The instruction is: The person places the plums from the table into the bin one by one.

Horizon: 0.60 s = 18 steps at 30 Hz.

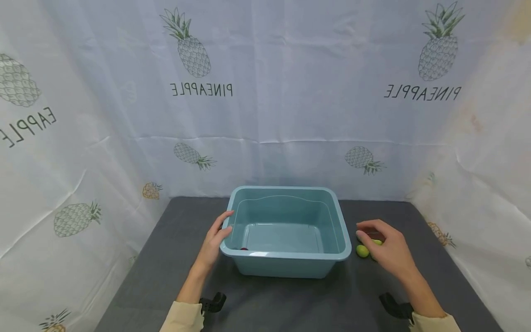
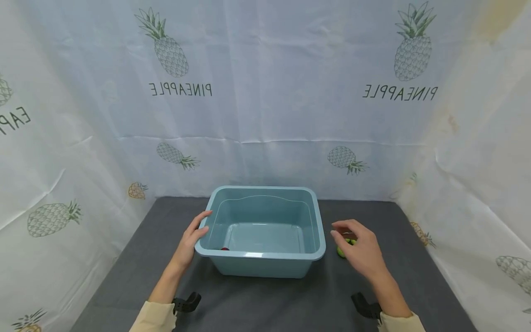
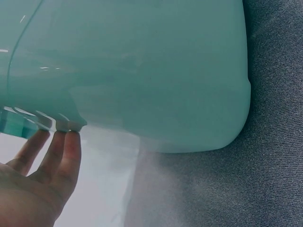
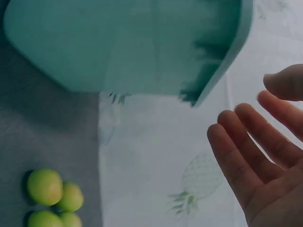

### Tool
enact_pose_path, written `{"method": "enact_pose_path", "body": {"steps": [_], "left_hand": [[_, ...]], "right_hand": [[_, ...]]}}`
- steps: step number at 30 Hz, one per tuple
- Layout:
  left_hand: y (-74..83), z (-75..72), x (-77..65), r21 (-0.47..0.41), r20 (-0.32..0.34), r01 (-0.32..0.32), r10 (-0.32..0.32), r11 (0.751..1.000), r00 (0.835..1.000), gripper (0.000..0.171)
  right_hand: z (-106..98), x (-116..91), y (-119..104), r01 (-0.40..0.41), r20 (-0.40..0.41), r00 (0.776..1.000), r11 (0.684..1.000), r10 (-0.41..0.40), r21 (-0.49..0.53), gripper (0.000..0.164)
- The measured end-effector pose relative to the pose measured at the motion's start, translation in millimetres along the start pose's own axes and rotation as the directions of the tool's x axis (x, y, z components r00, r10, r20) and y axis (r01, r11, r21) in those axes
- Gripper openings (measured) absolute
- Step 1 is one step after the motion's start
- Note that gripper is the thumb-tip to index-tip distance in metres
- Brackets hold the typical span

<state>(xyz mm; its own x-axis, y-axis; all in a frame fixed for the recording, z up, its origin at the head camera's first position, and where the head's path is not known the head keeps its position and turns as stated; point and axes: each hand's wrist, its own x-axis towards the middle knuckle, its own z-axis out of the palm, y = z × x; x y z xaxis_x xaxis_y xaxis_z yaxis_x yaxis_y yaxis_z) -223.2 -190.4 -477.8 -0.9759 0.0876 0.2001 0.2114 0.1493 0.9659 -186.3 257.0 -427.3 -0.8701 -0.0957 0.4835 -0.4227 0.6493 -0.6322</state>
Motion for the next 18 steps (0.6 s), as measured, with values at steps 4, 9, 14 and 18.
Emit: {"method": "enact_pose_path", "body": {"steps": [4, 9, 14, 18], "left_hand": [[0.1, -0.3, 1.2, 0.002, 0.005, -0.025, 0.025, 1.000, 1.000, 0.045], [0.0, -0.6, 2.0, 0.004, 0.011, -0.040, 0.040, 0.999, 0.999, 0.046], [0.1, 0.2, 1.2, 0.004, 0.014, -0.031, 0.031, 1.000, 0.999, 0.045], [-0.4, 0.3, 0.6, 0.003, -0.001, -0.018, 0.018, 1.000, 1.000, 0.045]], "right_hand": [[1, -6, 14, -0.014, -0.036, 0.999, 1.000, 0.013, -0.010, 0.019], [1, -14, 29, -0.073, -0.067, 0.995, 0.997, 0.071, -0.031, 0.020], [2, -19, 46, -0.118, -0.077, 0.990, 0.992, 0.114, -0.046, 0.022], [5, -21, 58, -0.117, -0.071, 0.991, 0.992, 0.113, -0.044, 0.021]]}}
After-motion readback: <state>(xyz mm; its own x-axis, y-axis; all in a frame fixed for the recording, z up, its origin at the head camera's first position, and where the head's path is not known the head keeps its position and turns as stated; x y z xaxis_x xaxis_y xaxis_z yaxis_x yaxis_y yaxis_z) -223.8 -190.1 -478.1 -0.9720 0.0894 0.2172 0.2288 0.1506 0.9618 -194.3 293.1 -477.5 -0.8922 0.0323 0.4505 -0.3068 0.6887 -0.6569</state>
